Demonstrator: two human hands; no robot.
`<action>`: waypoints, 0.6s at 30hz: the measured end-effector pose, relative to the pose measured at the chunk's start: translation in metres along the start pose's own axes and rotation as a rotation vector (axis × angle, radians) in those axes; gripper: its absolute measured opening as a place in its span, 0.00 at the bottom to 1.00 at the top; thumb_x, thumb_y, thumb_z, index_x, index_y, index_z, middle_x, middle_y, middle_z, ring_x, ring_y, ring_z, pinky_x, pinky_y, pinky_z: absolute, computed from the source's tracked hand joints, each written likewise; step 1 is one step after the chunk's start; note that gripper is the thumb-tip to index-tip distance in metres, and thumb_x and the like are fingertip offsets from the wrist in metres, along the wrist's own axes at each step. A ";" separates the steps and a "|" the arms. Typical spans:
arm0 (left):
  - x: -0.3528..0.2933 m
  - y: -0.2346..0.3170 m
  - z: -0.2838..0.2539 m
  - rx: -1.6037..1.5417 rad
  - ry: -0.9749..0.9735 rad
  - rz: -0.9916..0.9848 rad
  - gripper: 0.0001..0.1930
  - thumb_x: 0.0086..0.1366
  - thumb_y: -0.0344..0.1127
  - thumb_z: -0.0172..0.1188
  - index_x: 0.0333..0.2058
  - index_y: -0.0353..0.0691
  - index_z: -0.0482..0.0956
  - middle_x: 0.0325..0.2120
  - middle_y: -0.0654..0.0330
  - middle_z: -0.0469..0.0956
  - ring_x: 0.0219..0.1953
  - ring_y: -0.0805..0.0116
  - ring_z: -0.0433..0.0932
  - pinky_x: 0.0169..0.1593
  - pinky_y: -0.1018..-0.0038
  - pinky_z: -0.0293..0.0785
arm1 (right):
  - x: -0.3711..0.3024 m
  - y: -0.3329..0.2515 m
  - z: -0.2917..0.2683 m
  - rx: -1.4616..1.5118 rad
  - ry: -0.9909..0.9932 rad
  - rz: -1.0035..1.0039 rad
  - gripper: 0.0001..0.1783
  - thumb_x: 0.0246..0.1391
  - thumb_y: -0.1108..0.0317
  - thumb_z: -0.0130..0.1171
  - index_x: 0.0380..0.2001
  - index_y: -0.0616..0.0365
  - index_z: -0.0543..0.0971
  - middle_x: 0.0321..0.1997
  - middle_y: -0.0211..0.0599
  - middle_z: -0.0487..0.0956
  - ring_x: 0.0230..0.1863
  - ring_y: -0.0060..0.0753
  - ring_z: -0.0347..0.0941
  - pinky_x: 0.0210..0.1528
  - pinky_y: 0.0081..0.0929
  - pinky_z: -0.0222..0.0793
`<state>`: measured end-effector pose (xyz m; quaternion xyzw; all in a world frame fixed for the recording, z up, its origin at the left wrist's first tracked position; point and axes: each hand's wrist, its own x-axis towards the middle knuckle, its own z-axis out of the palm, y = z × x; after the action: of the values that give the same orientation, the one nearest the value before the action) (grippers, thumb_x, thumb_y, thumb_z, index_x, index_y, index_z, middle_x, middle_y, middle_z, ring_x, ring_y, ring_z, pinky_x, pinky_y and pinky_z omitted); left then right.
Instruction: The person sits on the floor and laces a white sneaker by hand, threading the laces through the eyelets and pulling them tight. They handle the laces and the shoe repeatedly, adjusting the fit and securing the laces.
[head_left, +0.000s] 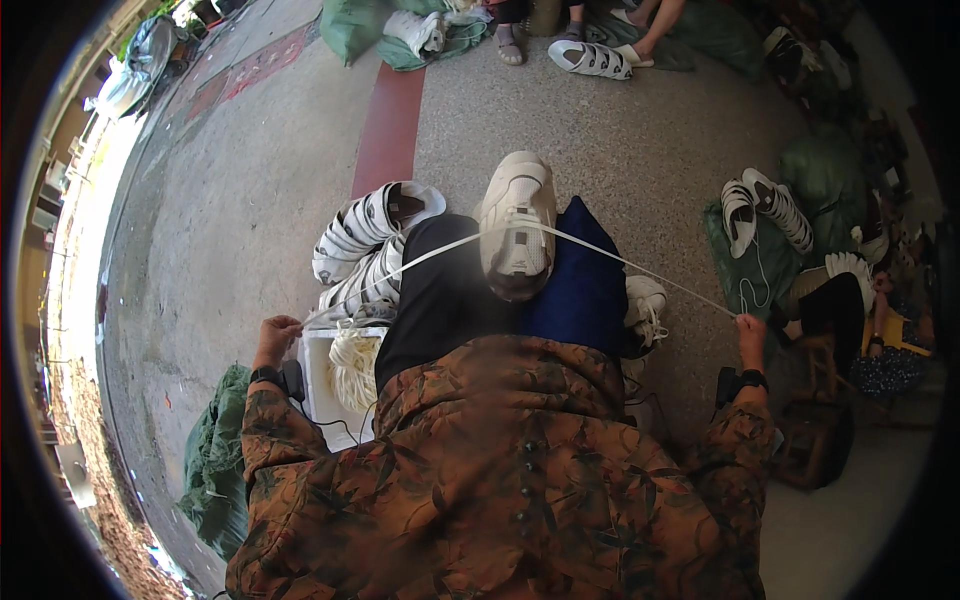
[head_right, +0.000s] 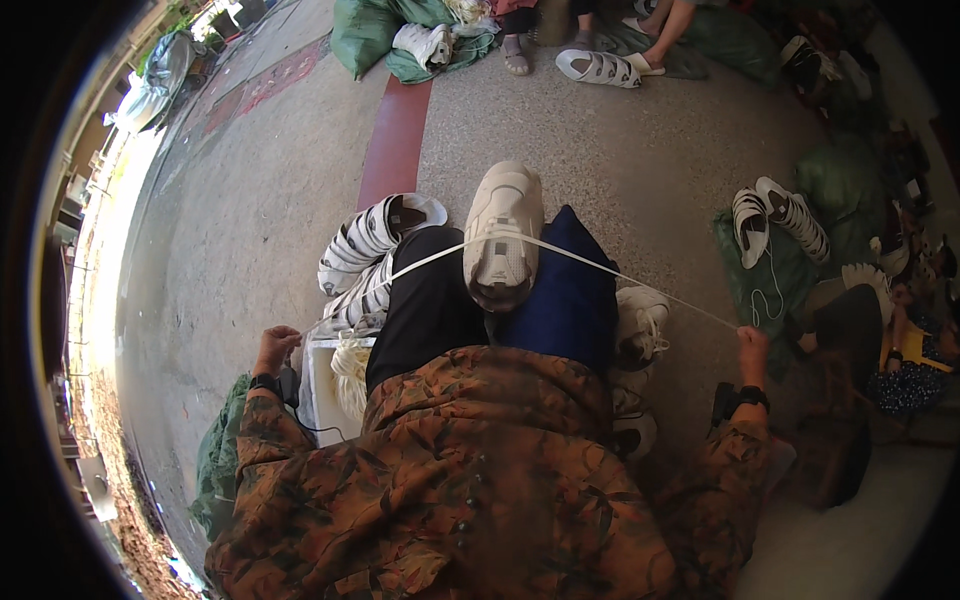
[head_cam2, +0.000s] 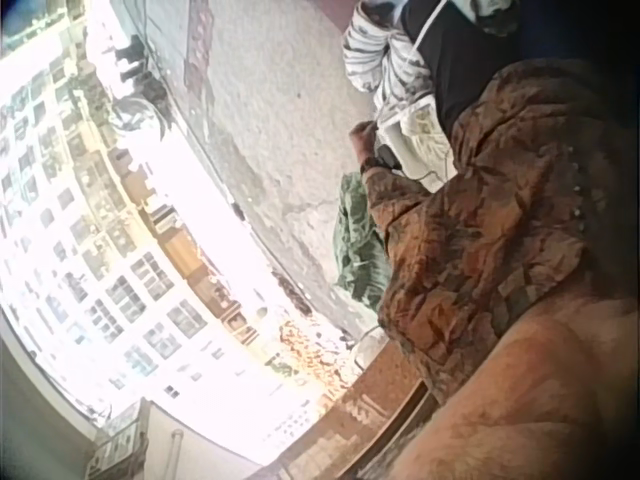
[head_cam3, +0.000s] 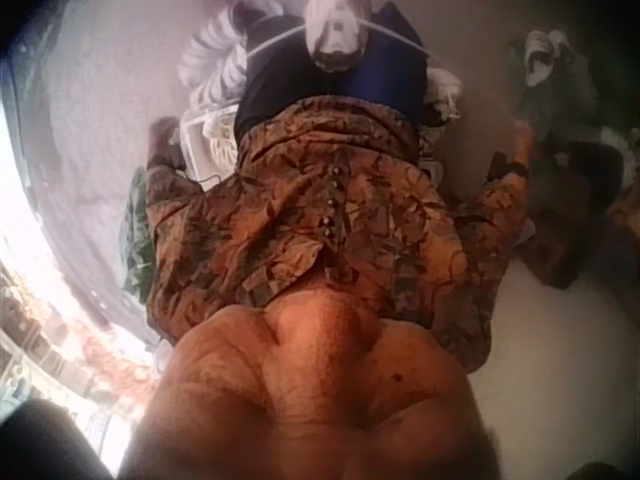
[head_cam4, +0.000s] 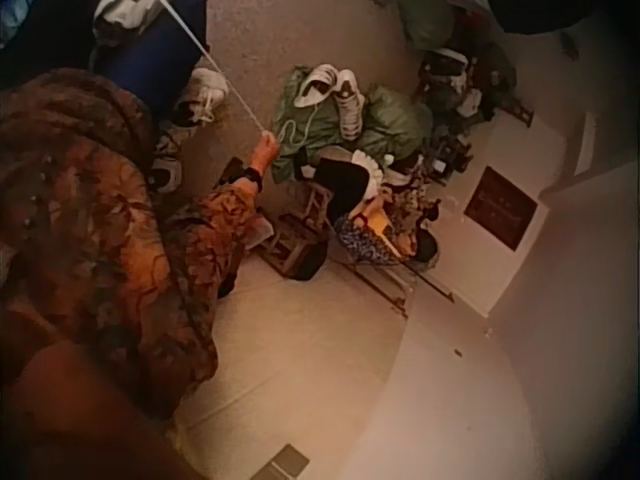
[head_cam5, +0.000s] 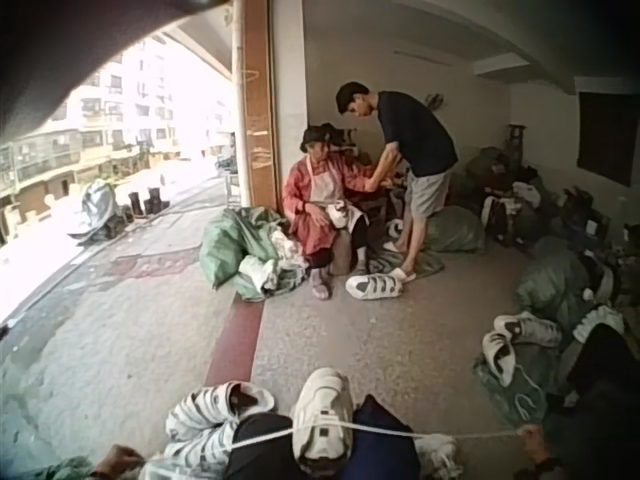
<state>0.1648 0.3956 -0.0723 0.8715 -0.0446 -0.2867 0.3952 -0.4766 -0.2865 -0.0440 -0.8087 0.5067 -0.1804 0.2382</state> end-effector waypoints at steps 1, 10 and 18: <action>-0.003 -0.008 -0.003 0.037 0.010 -0.016 0.02 0.54 0.28 0.61 0.24 0.38 0.79 0.17 0.65 0.76 0.14 0.80 0.67 0.18 0.82 0.61 | -0.003 0.009 -0.005 -0.020 -0.001 0.032 0.09 0.49 0.71 0.55 0.23 0.69 0.73 0.18 0.31 0.69 0.24 0.19 0.63 0.28 0.27 0.62; 0.013 0.029 0.072 0.047 -0.109 -0.047 0.10 0.52 0.36 0.67 0.19 0.38 0.79 0.12 0.69 0.70 0.14 0.82 0.64 0.18 0.81 0.56 | -0.012 0.041 0.013 -0.393 -0.337 0.173 0.07 0.44 0.72 0.60 0.17 0.61 0.75 0.17 0.31 0.73 0.15 0.24 0.64 0.19 0.27 0.60; -0.037 0.237 0.180 -0.263 -0.889 0.336 0.06 0.60 0.35 0.60 0.27 0.40 0.76 0.23 0.66 0.77 0.24 0.79 0.74 0.30 0.85 0.68 | 0.001 -0.287 0.097 0.682 -0.986 -0.042 0.06 0.45 0.74 0.59 0.18 0.59 0.75 0.22 0.34 0.77 0.32 0.26 0.75 0.36 0.20 0.67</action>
<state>0.0727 0.1259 0.0201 0.5883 -0.3124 -0.5662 0.4855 -0.2138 -0.1608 0.0392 -0.6849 0.2339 0.0591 0.6875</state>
